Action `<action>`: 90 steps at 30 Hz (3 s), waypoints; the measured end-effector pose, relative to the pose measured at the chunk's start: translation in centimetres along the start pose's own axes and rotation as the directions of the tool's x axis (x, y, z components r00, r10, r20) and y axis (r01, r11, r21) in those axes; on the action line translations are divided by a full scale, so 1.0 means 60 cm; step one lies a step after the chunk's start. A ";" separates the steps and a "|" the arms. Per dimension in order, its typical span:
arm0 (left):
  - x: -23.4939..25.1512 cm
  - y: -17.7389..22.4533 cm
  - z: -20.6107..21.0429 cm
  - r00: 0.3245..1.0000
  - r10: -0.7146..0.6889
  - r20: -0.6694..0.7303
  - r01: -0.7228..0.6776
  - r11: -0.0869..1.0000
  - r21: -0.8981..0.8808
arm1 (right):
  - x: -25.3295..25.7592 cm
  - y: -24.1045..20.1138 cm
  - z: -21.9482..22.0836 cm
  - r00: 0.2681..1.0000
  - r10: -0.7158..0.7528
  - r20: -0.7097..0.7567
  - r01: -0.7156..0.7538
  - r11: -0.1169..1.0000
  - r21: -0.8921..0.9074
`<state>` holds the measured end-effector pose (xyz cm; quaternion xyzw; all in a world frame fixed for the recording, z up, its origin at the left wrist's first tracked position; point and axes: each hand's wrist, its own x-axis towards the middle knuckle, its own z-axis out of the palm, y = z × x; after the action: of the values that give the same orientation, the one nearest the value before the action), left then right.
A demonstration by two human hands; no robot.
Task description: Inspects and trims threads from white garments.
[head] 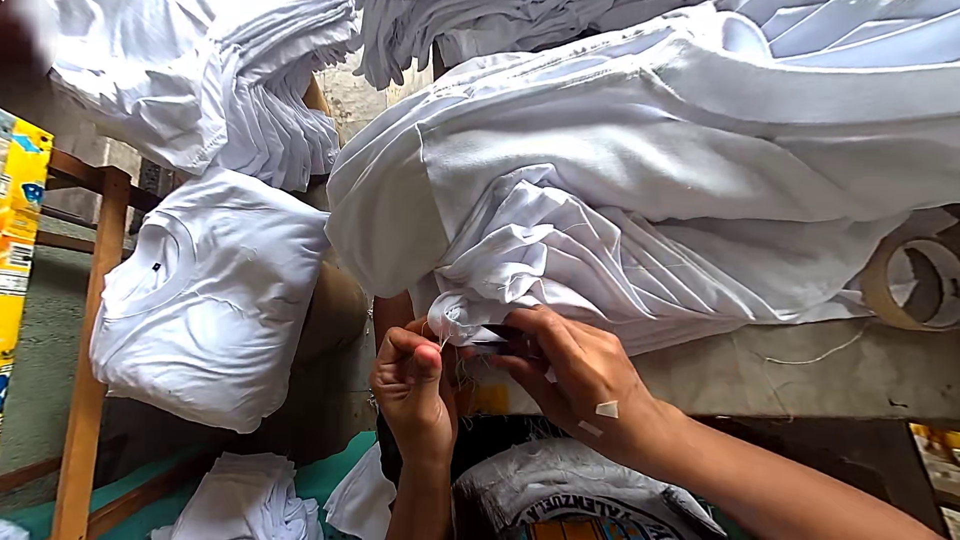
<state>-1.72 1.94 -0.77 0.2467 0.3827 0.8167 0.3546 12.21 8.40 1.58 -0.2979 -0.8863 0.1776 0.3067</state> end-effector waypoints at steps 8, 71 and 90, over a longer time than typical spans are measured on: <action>-0.008 -0.001 -0.003 0.999 0.029 0.043 -0.033 0.993 0.110 | 0.018 -0.006 0.016 0.999 -0.037 -0.024 0.038 0.998 0.050; -0.057 -0.031 0.003 0.995 0.016 0.099 -0.016 1.000 0.005 | 0.003 0.029 -0.005 0.995 -0.075 0.060 0.075 0.997 -0.001; -0.018 -0.022 0.018 0.992 0.049 -0.116 -0.030 0.987 0.161 | 0.058 0.048 -0.036 0.972 -0.208 0.112 0.227 0.954 -0.197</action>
<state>0.22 2.22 -1.33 0.2325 0.4621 0.8037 0.2941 12.59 13.11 3.27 -0.2208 -0.9404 0.0620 0.2513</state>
